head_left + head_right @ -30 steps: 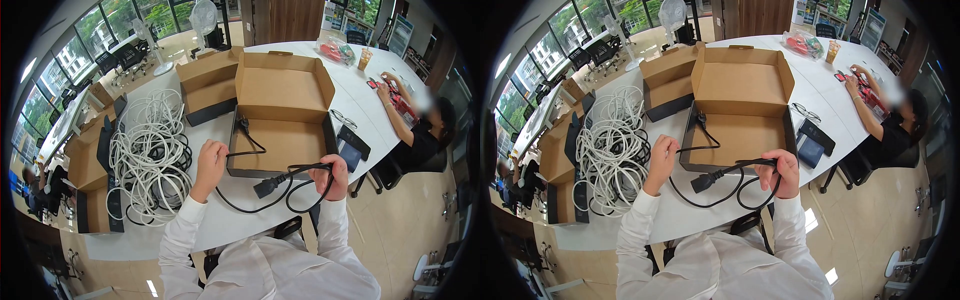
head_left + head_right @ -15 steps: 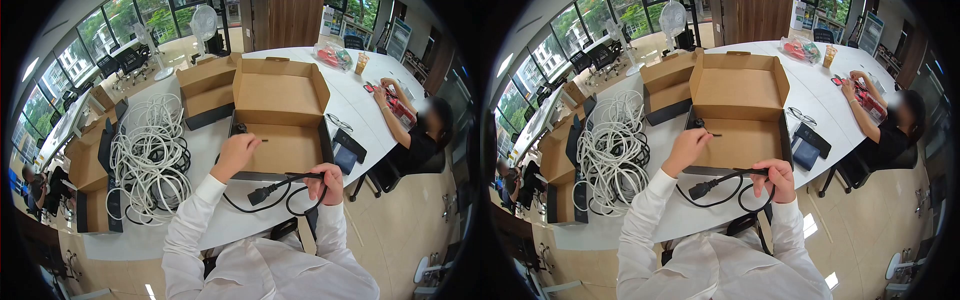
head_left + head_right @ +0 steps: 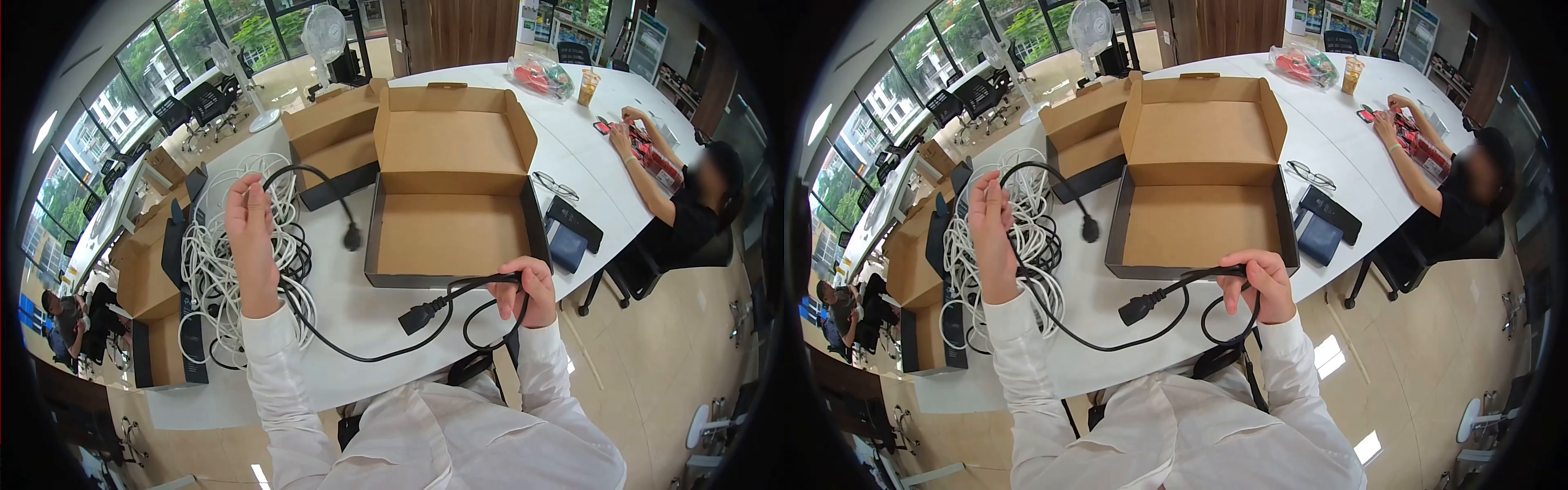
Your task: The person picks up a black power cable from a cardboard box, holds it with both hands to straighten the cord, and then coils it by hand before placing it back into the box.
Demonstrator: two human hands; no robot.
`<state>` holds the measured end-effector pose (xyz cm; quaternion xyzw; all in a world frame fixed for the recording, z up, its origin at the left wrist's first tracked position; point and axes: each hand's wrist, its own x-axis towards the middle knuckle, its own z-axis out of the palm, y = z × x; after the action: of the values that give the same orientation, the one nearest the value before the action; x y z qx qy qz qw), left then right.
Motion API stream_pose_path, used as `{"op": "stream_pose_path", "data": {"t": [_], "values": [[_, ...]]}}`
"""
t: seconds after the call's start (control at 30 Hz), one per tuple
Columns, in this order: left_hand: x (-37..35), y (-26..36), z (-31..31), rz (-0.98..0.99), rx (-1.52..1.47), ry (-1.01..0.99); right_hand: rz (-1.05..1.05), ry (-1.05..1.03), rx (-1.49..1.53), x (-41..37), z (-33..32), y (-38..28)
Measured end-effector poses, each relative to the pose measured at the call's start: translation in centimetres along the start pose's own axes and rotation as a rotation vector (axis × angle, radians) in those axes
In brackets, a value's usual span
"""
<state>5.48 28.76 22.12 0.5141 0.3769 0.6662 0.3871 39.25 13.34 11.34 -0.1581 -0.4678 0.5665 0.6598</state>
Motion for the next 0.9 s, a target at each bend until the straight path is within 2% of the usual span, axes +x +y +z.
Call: {"op": "stream_pose_path", "data": {"t": [0.1,0.23,0.33,0.63,0.73,0.9], "values": [[0.1,-0.7,-1.6,-0.034,0.103,0.001,0.041,0.035,-0.028,0.3,0.6,0.6],[0.4,-3.0,-3.3,-0.168,0.026,-0.076,0.096,0.062,-0.081,0.8,1.5,1.1],[0.4,-4.4,-3.8,-0.198,0.033,-0.098,0.1,0.043,-0.086,1.0,1.7,1.5],[0.2,-5.7,-2.8,-0.125,0.124,-0.219,0.109,0.031,-0.107,1.7,2.4,2.4],[0.2,-6.9,-3.0,-0.165,0.15,-0.249,0.127,0.038,-0.079,1.9,2.9,2.6],[0.1,-8.2,-3.2,-0.069,0.192,-0.231,0.125,0.074,-0.026,2.1,2.9,2.9]]}}
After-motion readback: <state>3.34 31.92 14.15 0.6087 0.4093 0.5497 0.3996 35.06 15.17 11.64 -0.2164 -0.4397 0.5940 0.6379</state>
